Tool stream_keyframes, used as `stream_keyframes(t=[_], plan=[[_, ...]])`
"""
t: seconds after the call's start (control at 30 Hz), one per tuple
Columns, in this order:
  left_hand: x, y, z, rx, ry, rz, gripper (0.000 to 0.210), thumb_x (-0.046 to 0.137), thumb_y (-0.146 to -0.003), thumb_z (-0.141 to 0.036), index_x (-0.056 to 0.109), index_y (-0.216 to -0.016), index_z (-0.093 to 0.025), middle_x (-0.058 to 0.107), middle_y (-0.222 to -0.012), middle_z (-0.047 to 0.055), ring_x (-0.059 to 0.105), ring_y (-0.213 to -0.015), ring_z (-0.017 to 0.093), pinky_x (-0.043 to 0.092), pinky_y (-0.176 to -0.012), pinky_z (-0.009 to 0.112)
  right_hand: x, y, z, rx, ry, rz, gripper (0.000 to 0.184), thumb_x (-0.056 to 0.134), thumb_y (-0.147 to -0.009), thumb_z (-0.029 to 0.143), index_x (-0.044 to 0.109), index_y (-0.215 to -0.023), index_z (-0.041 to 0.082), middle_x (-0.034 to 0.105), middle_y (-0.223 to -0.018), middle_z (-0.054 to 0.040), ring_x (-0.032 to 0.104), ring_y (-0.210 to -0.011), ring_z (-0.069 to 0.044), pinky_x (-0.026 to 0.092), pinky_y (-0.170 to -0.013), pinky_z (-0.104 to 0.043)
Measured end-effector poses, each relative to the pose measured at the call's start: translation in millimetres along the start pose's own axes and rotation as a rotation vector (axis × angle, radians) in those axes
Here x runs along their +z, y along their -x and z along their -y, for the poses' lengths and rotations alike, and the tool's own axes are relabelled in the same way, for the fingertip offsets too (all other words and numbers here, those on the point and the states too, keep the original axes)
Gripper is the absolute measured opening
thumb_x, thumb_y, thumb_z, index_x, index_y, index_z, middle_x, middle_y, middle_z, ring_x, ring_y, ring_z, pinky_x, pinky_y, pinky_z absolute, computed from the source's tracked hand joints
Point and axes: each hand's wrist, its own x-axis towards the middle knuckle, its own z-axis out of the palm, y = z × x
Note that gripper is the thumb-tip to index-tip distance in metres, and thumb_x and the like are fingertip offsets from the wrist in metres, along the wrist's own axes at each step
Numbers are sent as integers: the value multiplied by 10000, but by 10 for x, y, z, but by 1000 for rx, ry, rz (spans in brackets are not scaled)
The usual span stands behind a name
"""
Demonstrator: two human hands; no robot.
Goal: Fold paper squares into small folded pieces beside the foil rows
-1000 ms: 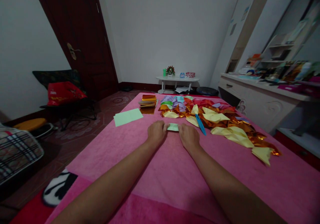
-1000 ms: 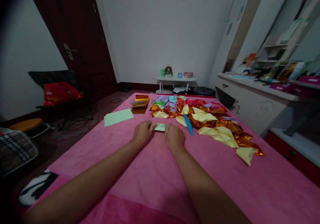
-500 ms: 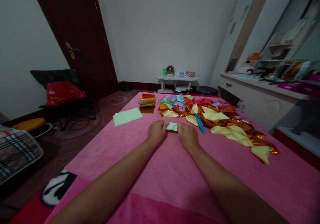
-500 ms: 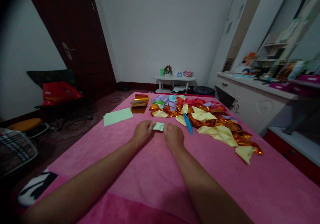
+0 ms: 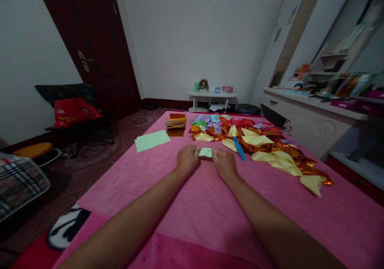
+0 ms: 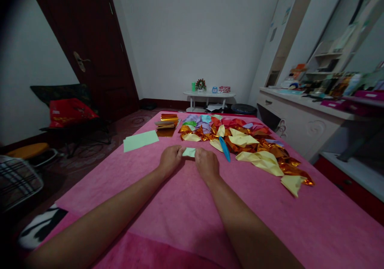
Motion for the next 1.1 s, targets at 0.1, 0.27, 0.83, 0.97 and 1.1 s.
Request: stream_keyframes(t=[0.1, 0.27, 0.83, 0.97, 1.1], plan=[[4, -5, 25, -22, 17, 2, 439, 328, -944, -388, 683, -788, -182, 709, -792, 61, 606, -696, 171, 298, -566, 256, -8, 3, 13, -55, -32, 16, 327, 415, -929, 251, 645, -709, 176, 672, -649, -55, 580, -597, -139, 287, -569, -254], [3, 6, 8, -16, 32, -2, 438, 348, -935, -404, 687, -772, -180, 715, -808, 69, 609, -719, 179, 303, -586, 258, -1, 5, -4, -8, -61, -7, 350, 386, -942, 250, 648, -724, 170, 659, -631, -59, 566, -588, -144, 286, -567, -254], [-6, -16, 9, 64, 211, -99, 426, 358, -913, -422, 597, -670, -166, 615, -664, 23, 532, -634, 144, 318, -577, 231, -25, -9, -55, 145, -179, -38, 354, 405, -921, 244, 665, -689, 180, 646, -623, -25, 533, -572, -131, 281, -530, -228], [-1, -42, 39, 71, 292, -124, 428, 320, -922, -409, 605, -715, -165, 625, -698, 21, 555, -674, 153, 364, -607, 229, -37, 2, -55, 170, -183, -76, 334, 436, -903, 261, 666, -675, 180, 634, -602, -14, 517, -549, -126, 267, -511, -228], [-4, -54, 71, 67, 383, -115, 488, 256, -932, -428, 638, -785, -163, 658, -724, 24, 594, -705, 168, 400, -621, 236, -126, 19, -90, 193, -155, -160, 361, 414, -920, 307, 661, -685, 187, 647, -654, -8, 525, -580, -125, 281, -516, -221]])
